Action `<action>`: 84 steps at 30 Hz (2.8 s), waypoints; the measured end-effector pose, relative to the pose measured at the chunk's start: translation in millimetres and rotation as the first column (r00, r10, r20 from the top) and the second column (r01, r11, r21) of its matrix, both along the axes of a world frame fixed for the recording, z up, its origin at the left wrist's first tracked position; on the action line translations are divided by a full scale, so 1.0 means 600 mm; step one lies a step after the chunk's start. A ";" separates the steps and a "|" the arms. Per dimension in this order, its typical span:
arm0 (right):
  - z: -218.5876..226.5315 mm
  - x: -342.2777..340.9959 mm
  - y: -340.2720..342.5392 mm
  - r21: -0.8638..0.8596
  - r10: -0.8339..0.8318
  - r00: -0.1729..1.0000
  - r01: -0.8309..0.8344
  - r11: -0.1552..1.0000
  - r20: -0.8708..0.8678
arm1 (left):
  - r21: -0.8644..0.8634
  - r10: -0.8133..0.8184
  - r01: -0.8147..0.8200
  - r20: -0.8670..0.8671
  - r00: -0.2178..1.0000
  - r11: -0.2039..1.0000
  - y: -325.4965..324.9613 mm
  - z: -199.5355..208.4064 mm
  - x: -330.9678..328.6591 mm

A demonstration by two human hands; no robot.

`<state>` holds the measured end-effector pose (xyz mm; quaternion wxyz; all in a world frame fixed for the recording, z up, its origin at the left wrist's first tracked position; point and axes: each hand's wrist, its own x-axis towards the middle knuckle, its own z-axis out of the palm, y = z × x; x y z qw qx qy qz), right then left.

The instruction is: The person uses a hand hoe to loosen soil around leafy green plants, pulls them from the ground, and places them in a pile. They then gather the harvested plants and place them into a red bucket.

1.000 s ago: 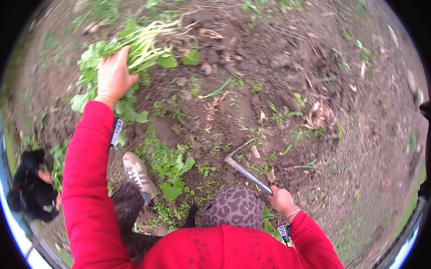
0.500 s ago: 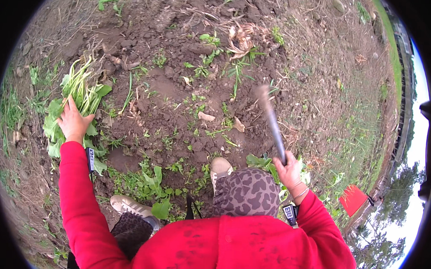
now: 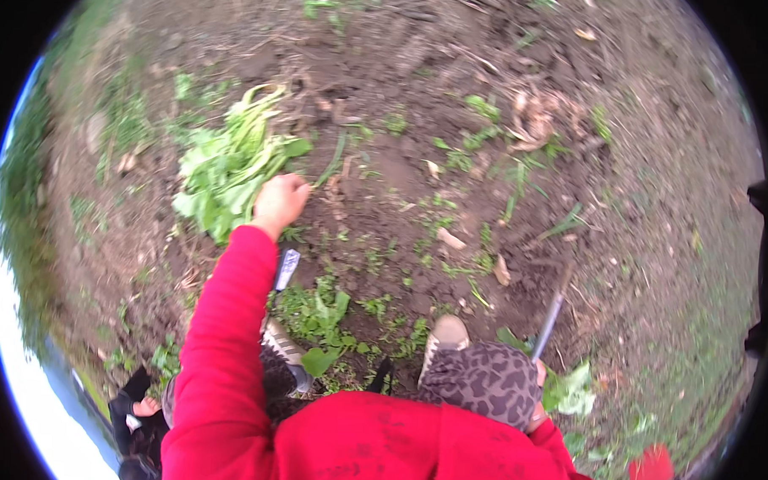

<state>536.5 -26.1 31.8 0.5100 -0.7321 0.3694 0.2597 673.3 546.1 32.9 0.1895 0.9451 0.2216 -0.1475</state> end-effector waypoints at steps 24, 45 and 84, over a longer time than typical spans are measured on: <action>0.016 0.054 0.052 0.013 0.172 0.901 -0.182 0.983 -0.399 | 0.003 0.317 -0.322 0.168 0.934 0.947 0.247 -0.068 0.024; -0.094 0.010 0.054 -0.140 0.218 0.976 -0.219 0.966 -0.025 | -0.910 0.216 -0.002 0.096 0.972 0.414 -0.233 0.037 0.051; -0.080 0.046 0.059 -0.090 0.123 0.992 -0.125 0.988 -0.030 | -0.906 0.405 -0.396 -0.308 0.861 0.152 -0.332 0.074 0.002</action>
